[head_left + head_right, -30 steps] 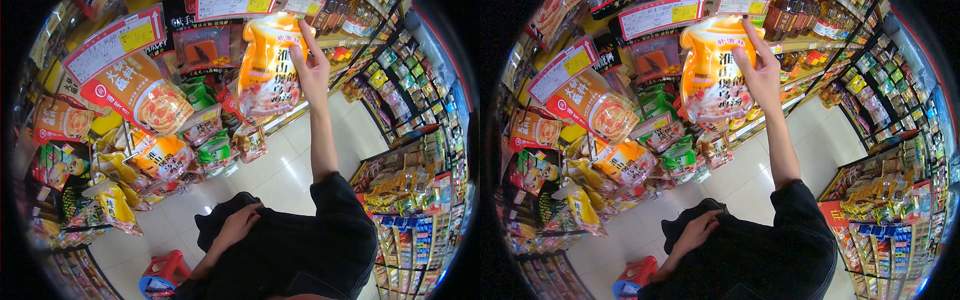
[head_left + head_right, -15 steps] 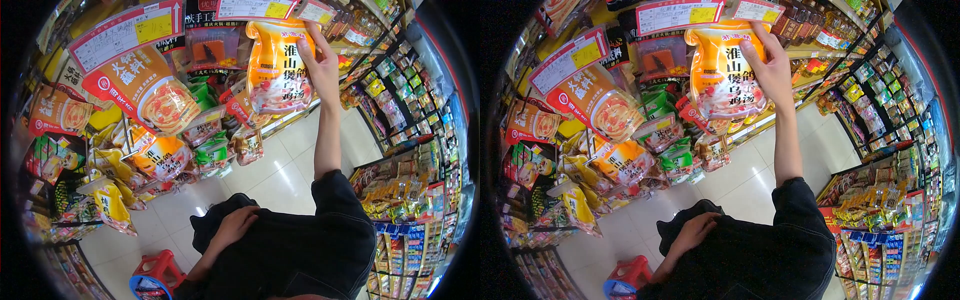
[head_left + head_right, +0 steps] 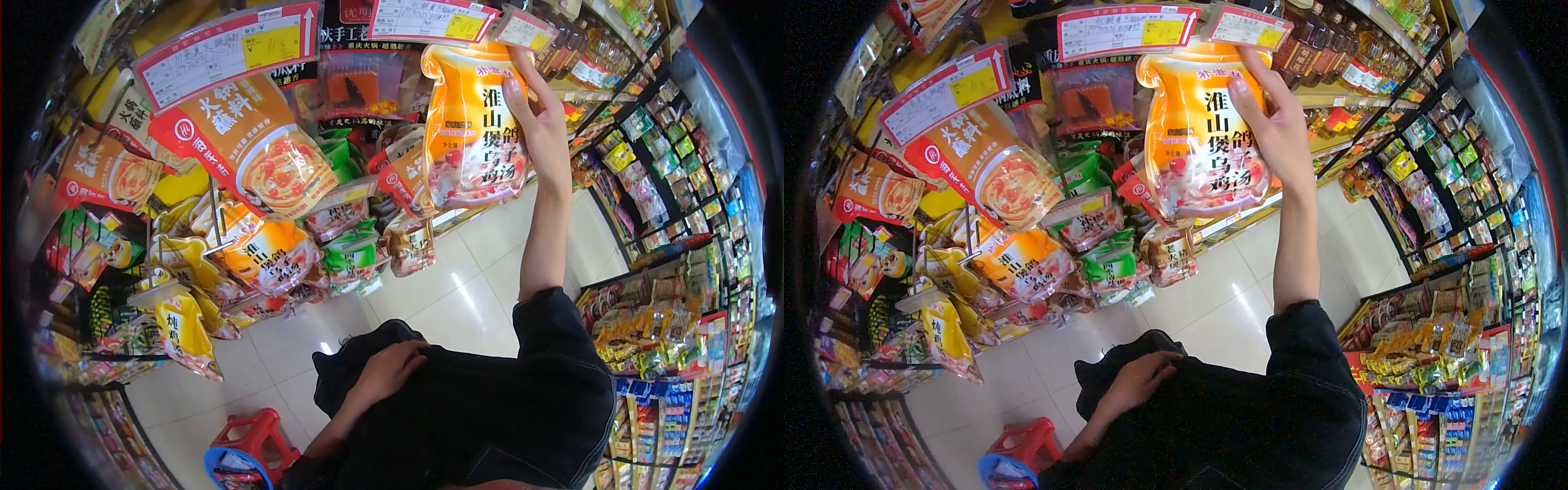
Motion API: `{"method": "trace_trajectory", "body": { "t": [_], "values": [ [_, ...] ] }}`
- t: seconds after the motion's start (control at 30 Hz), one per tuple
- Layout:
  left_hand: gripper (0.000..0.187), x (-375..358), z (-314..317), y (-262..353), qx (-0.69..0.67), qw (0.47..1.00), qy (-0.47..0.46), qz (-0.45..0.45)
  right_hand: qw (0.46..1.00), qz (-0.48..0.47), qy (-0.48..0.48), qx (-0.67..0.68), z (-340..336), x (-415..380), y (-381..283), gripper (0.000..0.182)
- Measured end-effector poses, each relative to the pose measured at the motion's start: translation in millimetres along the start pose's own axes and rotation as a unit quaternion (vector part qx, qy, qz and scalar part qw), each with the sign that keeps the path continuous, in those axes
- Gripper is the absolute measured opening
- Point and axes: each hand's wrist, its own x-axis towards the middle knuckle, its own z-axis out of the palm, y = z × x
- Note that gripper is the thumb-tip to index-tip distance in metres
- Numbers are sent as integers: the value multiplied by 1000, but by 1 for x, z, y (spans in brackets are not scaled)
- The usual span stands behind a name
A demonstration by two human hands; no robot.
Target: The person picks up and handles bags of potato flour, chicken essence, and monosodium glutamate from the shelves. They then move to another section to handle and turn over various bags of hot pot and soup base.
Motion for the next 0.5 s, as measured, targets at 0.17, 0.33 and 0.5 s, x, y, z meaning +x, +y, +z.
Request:
{"method": "trace_trajectory", "body": {
  "t": [0.17,0.33,0.5],
  "values": [
    [30,0,4,0,0,1000,-7,6,1000,13,18,8,4,2,5,52],
    [30,-1,8,-3,10,1000,1,13,996,42,46,69,8,1,2,52],
    [30,-2,10,-5,8,1000,7,21,999,9,48,5,8,5,12,48]
  ]
}}
